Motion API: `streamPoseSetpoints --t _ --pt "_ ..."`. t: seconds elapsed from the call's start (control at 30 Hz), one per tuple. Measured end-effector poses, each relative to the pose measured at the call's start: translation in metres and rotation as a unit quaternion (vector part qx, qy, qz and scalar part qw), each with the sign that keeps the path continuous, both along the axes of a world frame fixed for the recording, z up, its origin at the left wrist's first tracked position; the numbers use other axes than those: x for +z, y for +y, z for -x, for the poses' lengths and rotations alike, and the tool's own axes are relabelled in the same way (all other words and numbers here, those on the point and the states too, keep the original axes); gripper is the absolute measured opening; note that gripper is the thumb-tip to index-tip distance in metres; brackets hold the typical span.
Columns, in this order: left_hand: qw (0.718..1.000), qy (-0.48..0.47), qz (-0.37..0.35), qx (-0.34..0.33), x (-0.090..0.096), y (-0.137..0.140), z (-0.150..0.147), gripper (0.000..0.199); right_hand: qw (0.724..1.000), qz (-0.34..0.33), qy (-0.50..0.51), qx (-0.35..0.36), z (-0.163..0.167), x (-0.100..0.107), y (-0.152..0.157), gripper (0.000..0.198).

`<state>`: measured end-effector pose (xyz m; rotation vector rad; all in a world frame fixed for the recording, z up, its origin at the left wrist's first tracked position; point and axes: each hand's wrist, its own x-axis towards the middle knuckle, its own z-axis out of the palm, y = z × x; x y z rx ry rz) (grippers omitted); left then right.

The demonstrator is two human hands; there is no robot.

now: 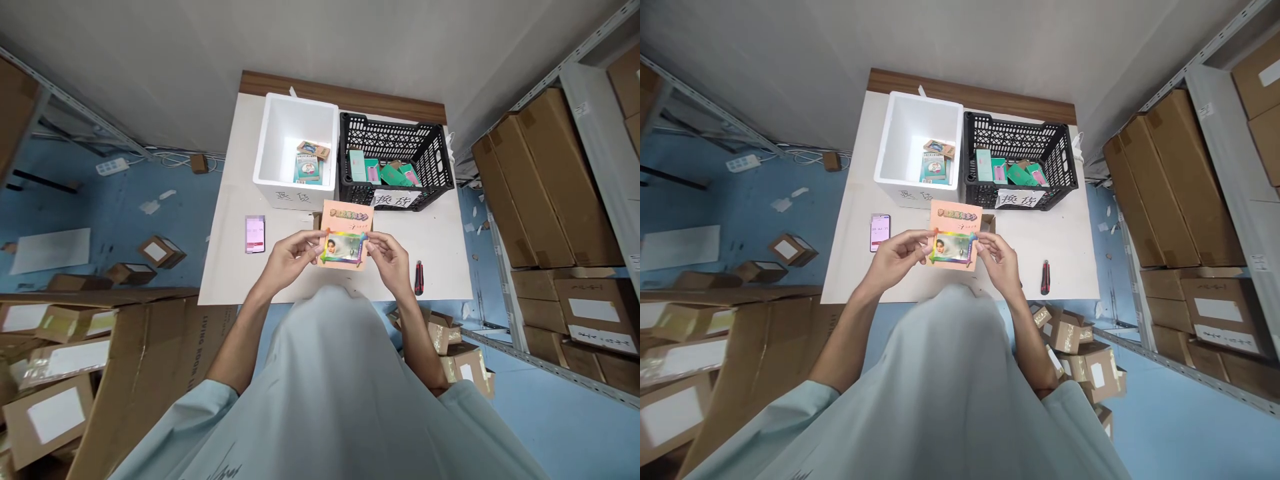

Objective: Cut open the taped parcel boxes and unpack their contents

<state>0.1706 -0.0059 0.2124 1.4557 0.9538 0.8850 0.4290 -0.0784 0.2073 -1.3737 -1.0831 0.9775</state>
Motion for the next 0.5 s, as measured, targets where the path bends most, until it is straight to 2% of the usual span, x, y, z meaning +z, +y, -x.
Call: streamPoseSetpoints --t 0.2,0.27,0.37,0.5 --pt "0.998 0.021 0.025 -0.047 0.009 -0.001 0.000 0.052 1.000 0.011 0.012 0.001 -0.001 0.005 0.000 0.051" --pt "0.998 0.024 0.039 -0.030 0.010 -0.002 -0.005 0.054 0.999 0.047 0.013 0.000 0.003 0.005 0.000 0.050" --pt "0.998 0.018 0.055 0.016 0.011 -0.003 -0.011 0.063 0.995 0.092 0.023 0.024 0.009 0.005 0.000 0.058" --pt "0.997 0.044 0.055 0.031 0.013 -0.004 -0.012 0.066 0.994 0.100 0.041 0.032 0.013 0.005 -0.001 0.062"
